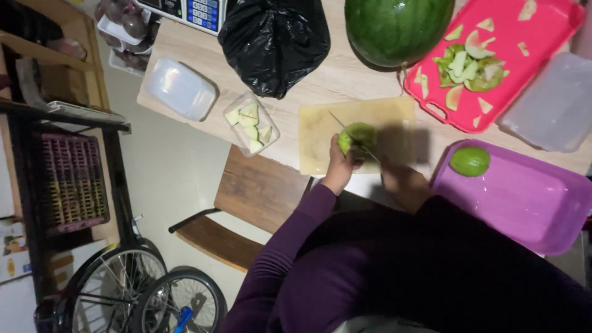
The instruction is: Slicing a guava on a cutting board and placing the pieces into a plastic container.
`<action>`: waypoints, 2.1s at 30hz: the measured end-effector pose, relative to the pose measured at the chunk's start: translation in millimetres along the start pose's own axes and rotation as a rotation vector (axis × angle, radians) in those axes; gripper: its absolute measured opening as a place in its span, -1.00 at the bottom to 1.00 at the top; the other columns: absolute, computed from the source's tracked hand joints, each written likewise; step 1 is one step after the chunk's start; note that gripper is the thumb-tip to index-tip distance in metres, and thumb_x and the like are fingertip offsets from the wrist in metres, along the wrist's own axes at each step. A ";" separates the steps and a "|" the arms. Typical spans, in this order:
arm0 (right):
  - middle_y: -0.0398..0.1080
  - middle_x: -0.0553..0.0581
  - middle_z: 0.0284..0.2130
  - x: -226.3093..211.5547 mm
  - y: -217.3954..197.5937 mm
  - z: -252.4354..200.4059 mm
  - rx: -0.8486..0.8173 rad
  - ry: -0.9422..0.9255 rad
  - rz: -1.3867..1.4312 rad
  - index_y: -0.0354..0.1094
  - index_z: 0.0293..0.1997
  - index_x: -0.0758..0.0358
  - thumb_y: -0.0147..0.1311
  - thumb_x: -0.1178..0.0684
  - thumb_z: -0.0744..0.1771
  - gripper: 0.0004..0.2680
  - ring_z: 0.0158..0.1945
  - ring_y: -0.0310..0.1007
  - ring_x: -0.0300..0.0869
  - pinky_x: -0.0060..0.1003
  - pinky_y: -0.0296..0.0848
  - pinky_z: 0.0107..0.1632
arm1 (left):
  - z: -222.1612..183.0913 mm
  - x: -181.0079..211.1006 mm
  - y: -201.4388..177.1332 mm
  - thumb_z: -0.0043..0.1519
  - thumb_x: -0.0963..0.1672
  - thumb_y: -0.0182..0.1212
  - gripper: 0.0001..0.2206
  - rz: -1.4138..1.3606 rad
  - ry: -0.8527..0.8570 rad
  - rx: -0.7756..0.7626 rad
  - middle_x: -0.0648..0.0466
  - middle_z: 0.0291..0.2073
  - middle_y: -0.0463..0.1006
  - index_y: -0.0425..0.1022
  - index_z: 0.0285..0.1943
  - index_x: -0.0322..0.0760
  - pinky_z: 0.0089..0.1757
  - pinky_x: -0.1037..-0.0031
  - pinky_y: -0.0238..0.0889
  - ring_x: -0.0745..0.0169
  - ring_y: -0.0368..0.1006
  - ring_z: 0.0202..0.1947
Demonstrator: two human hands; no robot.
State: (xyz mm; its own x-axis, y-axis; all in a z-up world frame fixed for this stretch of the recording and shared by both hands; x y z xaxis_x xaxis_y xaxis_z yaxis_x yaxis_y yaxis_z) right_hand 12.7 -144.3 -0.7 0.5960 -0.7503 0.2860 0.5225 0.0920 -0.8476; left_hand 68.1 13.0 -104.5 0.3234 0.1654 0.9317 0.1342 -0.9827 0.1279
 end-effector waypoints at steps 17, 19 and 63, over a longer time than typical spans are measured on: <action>0.51 0.12 0.10 34.2 58.3 -15.0 -1.189 0.699 0.831 0.29 0.27 0.00 -0.31 -0.41 0.42 -0.56 0.22 0.47 -0.01 -0.03 0.42 0.25 | -41.8 10.9 -58.4 0.48 -0.15 -0.26 -0.48 -0.076 -0.202 0.063 -0.15 0.19 0.27 -0.23 0.63 -0.20 -0.09 0.39 0.59 0.01 0.57 -0.13; 0.52 0.17 0.07 31.5 72.9 -28.9 -1.182 0.714 0.844 0.28 0.26 0.04 -0.31 -0.40 0.42 -0.56 0.20 0.49 0.01 -0.01 0.44 0.23 | -45.7 15.6 -57.4 0.48 -0.15 -0.29 -0.49 -0.070 -0.197 0.072 -0.11 0.20 0.25 -0.23 0.63 -0.20 -0.08 0.44 0.58 0.11 0.55 -0.14; 0.55 0.11 -0.36 -7.9 82.2 -83.6 -0.620 0.553 0.501 0.38 0.02 0.04 0.08 -0.36 0.32 -0.65 -0.16 0.63 -0.02 -0.16 0.56 -0.08 | -51.3 96.1 -38.0 0.19 -0.08 0.43 -0.06 0.829 -0.061 -0.165 -0.41 0.38 0.13 -0.24 0.66 -0.02 0.36 0.05 0.06 -0.36 0.13 0.43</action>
State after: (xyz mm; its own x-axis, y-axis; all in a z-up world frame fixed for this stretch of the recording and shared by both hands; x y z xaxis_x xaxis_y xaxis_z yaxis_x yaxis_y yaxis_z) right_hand 0.0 -185.5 -109.9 0.2088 -0.9343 -0.2889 -0.2225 0.2423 -0.9444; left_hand 46.0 62.0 -2.4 0.3076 -0.6146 0.7264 -0.3053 -0.7868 -0.5364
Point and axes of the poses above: each hand's wrist, its own z-axis towards the middle knuckle, its own y-axis out of the palm, x = y × z, the point moved 8 cm from there along z, towards the middle knuckle
